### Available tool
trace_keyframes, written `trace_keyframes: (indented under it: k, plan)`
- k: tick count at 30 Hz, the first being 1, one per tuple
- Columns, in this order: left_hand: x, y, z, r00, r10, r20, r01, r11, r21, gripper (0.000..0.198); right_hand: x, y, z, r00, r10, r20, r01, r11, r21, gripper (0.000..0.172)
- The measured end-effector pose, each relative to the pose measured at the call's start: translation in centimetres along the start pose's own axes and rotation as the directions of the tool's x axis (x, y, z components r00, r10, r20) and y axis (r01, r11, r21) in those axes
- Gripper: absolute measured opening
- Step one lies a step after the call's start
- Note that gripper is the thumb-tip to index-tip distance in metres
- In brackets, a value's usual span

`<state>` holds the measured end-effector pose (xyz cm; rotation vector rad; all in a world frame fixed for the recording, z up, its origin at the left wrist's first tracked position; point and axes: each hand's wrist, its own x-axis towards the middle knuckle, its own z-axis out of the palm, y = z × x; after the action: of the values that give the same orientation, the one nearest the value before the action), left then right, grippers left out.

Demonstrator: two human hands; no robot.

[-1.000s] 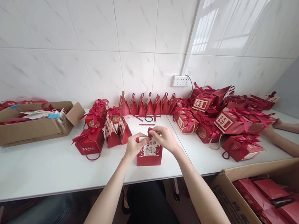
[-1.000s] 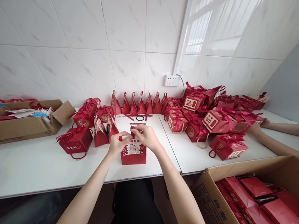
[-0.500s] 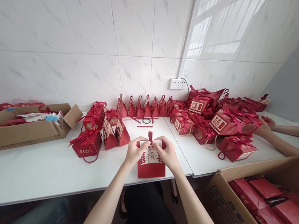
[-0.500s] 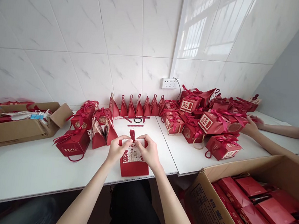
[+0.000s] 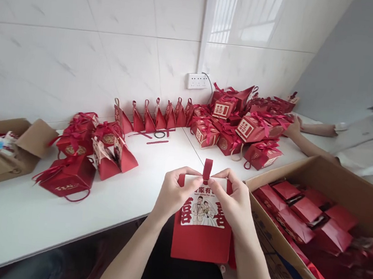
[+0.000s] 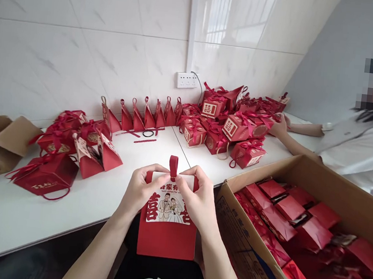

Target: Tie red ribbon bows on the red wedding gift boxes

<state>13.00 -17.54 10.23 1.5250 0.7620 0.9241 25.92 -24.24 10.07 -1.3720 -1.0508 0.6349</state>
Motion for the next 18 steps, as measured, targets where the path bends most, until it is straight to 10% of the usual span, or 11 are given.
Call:
trace_keyframes:
  k: [11, 18]
  plan:
    - [2.3, 0.3, 2.8, 0.996, -0.081, -0.021, 0.082, 0.996, 0.044, 0.023, 0.0, 0.7, -3.4, 0.998, 0.014, -0.067, -0.007, 0.994, 0.105, 0.022]
    - [3.6, 0.1, 3.0, 0.981, -0.128, -0.143, 0.106, 0.983, -0.153, 0.024, -2.2, 2.2, -6.4, 0.966, 0.104, 0.235, -0.134, 0.984, 0.114, 0.036]
